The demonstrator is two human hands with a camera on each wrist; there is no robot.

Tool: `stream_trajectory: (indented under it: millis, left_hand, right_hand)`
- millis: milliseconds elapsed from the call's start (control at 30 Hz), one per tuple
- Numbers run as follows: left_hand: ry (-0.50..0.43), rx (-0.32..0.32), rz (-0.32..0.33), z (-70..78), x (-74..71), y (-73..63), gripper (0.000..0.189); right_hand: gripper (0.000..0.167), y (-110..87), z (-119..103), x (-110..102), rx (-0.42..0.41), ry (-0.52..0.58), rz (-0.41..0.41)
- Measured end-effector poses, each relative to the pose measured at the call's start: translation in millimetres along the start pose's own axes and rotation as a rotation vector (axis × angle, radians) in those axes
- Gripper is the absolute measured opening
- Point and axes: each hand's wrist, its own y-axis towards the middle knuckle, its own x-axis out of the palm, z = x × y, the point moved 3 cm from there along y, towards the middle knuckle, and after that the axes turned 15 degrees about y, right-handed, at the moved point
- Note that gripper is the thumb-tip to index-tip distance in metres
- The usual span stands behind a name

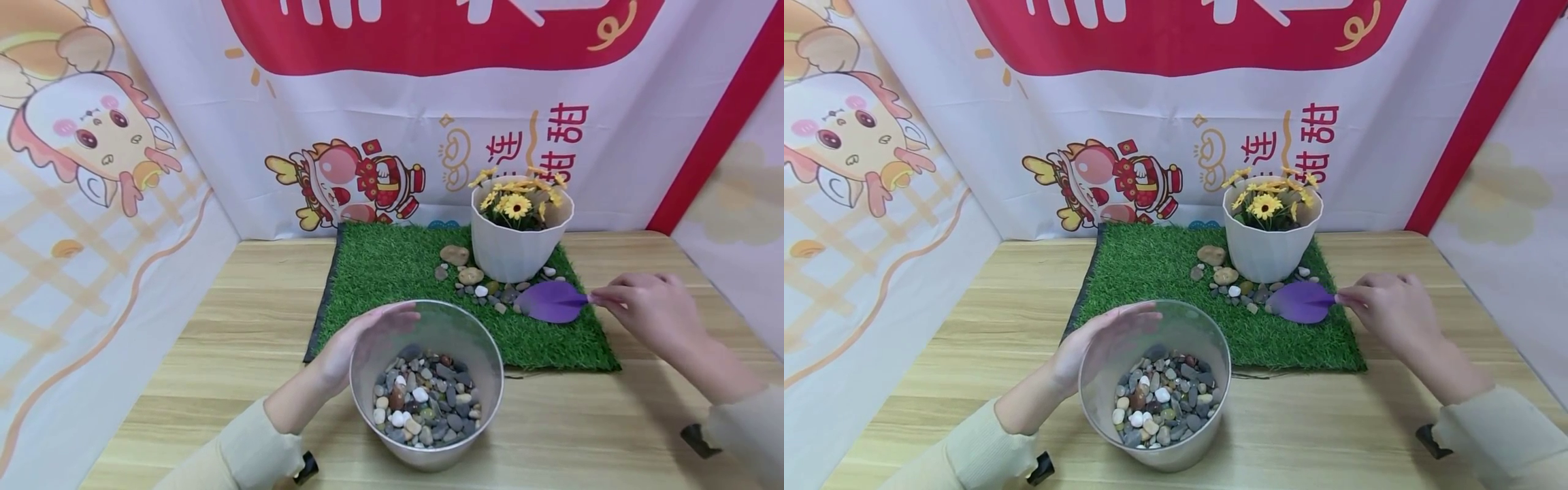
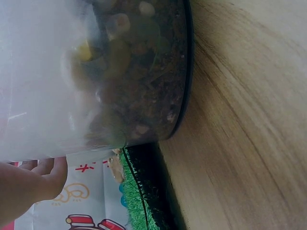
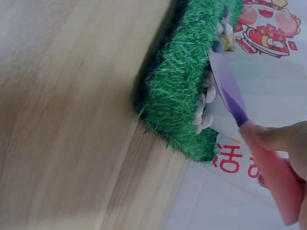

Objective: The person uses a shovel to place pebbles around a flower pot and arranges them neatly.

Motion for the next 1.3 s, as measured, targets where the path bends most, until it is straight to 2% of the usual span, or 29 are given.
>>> stream_trajectory:
  millis: [67, 167, 533, 867, 1067, 1300]
  left_hand:
    - [0.002, -0.002, -0.001, 0.1, 0.0, -0.4, 0.056]
    - [0.001, -0.006, 0.0, 0.6, 0.2, -0.9, 0.056]
    - [-0.01, 0.009, -0.001, -0.8, -0.8, -1.4, 0.056]
    - [-0.02, 0.0, 0.004, 0.4, -0.8, -1.2, 0.056]
    - [-0.021, -0.013, 0.001, -0.5, -1.1, -0.8, 0.056]
    - [-0.013, -0.017, 0.001, 1.3, -0.2, -0.7, 0.056]
  right_hand:
    - [0.086, 0.5, -1.8, -1.3, -0.043, -0.019, 0.045]
    - [0.085, 1.8, -3.1, -4.4, -0.076, -0.041, 0.095]
    - [0.091, 3.3, 0.5, -21.1, 0.004, -0.04, 0.117]
    - [0.085, 8.1, -5.6, -34.4, -0.089, -0.035, 0.217]
    - [0.075, 11.5, -15.5, -36.2, -0.193, -0.035, 0.264]
    - [0.073, 18.6, -36.1, -38.0, -0.205, -0.016, 0.231]
